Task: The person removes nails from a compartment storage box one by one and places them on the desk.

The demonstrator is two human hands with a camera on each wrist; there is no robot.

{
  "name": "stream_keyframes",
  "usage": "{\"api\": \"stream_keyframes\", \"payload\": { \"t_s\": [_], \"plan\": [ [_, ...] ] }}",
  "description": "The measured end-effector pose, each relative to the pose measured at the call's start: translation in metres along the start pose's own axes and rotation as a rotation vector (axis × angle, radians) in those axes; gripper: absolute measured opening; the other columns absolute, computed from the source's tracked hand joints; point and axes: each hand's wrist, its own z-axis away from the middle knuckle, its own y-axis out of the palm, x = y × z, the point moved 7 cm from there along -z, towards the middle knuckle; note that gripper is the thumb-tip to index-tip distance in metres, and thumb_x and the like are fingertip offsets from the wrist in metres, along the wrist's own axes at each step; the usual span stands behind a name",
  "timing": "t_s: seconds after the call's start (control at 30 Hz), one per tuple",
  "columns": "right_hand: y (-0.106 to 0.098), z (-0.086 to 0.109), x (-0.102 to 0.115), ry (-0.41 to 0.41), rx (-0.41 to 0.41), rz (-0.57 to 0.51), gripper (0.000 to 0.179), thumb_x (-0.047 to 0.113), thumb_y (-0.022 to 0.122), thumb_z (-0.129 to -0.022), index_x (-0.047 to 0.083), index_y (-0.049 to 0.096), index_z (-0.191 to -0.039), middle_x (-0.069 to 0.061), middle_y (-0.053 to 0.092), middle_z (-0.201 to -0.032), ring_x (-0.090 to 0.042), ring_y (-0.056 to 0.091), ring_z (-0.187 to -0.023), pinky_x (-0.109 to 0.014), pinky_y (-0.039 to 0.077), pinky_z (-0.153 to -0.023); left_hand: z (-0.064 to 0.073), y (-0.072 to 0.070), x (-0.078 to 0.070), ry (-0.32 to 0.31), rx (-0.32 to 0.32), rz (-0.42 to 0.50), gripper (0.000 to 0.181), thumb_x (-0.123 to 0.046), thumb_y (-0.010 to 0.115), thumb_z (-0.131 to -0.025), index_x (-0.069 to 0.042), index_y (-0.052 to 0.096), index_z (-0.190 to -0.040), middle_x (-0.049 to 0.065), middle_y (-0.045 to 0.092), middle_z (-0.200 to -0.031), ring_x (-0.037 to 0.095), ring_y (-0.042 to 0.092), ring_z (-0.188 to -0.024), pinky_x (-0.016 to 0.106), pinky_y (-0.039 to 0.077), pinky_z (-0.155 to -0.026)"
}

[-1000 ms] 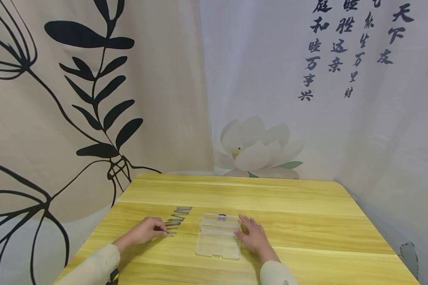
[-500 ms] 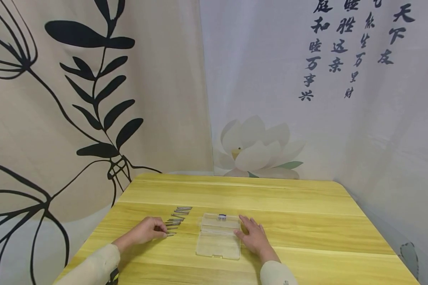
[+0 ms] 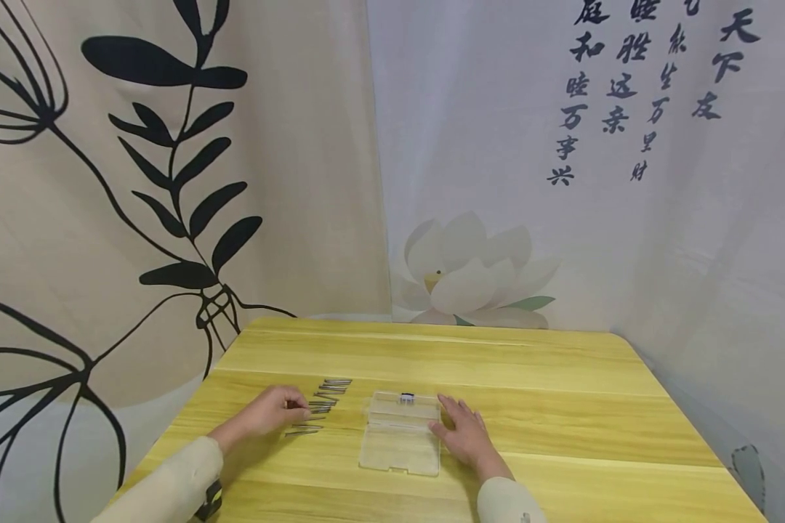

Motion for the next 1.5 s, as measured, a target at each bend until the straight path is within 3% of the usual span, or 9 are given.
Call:
{"api": "stream_keyframes", "payload": {
  "t_s": [0.23,0.47,0.6,0.7,0.87,1.07,1.27,1.5],
  "plan": [
    [-0.002,0.004,0.005,0.038,0.018,0.006,0.068,0.037,0.054,-0.102,0.005,0.028,-0.156,-0.03,0.026,-0.155,-0.05,0.014,-0.144,-0.065,0.002,-0.112,-0.014,-0.006,-0.014,0.008,-0.039,-0.031,0.01,-0.016,0.068,-0.096,-0.009,0.073,-0.092,-0.004,0.061,-0.084,0.013,0.051,-0.071,0.027,0.045,-0.061],
    [-0.004,0.004,0.0,0.061,0.011,-0.018,0.07,0.039,0.052,-0.103,0.006,0.023,-0.157,-0.028,0.026,-0.156,-0.051,0.017,-0.143,-0.066,0.012,-0.111,-0.022,-0.023,-0.02,0.012,-0.159,-0.235,0.014,-0.017,0.063,-0.099,-0.011,0.075,-0.096,-0.008,0.057,-0.08,0.012,0.051,-0.07,0.031,0.046,-0.065],
    [-0.011,0.003,-0.005,0.061,0.01,-0.028,0.072,0.044,0.049,-0.103,0.006,0.021,-0.158,-0.027,0.029,-0.155,-0.05,0.02,-0.142,-0.065,0.016,-0.111,-0.025,-0.041,-0.016,-0.034,-0.255,-0.361,0.023,-0.022,0.056,-0.103,-0.01,0.075,-0.102,0.002,0.066,-0.091,0.024,0.062,-0.088,0.046,0.05,-0.081],
    [-0.022,0.002,-0.007,0.027,-0.014,0.049,0.071,0.045,0.046,-0.104,0.002,0.024,-0.156,-0.03,0.031,-0.153,-0.052,0.022,-0.141,-0.067,0.016,-0.11,-0.026,-0.053,-0.009,-0.089,-0.281,-0.434,0.035,-0.03,0.048,-0.107,-0.006,0.072,-0.115,0.013,0.067,-0.113,0.036,0.059,-0.111,0.058,0.043,-0.096],
    [-0.046,0.003,-0.009,-0.012,-0.052,0.241,0.067,0.046,0.037,-0.107,0.0,0.028,-0.154,-0.031,0.029,-0.153,-0.053,0.02,-0.141,-0.071,0.007,-0.109,-0.023,-0.071,0.005,-0.174,-0.267,-0.535,0.053,-0.043,0.041,-0.107,-0.003,0.06,-0.134,0.024,0.055,-0.135,0.044,0.047,-0.127,0.064,0.032,-0.103],
    [-0.074,0.007,-0.021,-0.008,-0.079,0.437,0.071,0.054,0.032,-0.106,0.003,0.031,-0.154,-0.033,0.028,-0.153,-0.054,0.018,-0.141,-0.074,0.002,-0.106,-0.013,-0.084,0.023,-0.263,-0.237,-0.607,0.066,-0.051,0.039,-0.105,-0.001,0.047,-0.146,0.033,0.035,-0.148,0.05,0.028,-0.138,0.069,0.016,-0.108],
    [-0.093,0.008,-0.038,0.037,-0.108,0.532,0.086,0.066,0.032,-0.1,0.0,0.025,-0.155,-0.038,0.015,-0.154,-0.058,0.01,-0.14,-0.077,-0.004,-0.103,-0.003,-0.075,0.044,-0.336,-0.188,-0.581,0.084,-0.065,0.03,-0.101,0.0,0.029,-0.154,0.036,0.009,-0.156,0.053,0.001,-0.144,0.07,-0.004,-0.109],
    [-0.097,0.009,-0.041,0.039,-0.129,0.549,0.092,0.068,0.036,-0.098,-0.002,0.02,-0.156,-0.039,0.006,-0.155,-0.059,0.001,-0.14,-0.076,-0.01,-0.101,-0.006,-0.058,0.048,-0.303,-0.175,-0.566,0.092,-0.072,0.029,-0.097,-0.003,0.021,-0.157,0.034,-0.003,-0.158,0.049,-0.009,-0.145,0.067,-0.012,-0.108]
  ]
}}
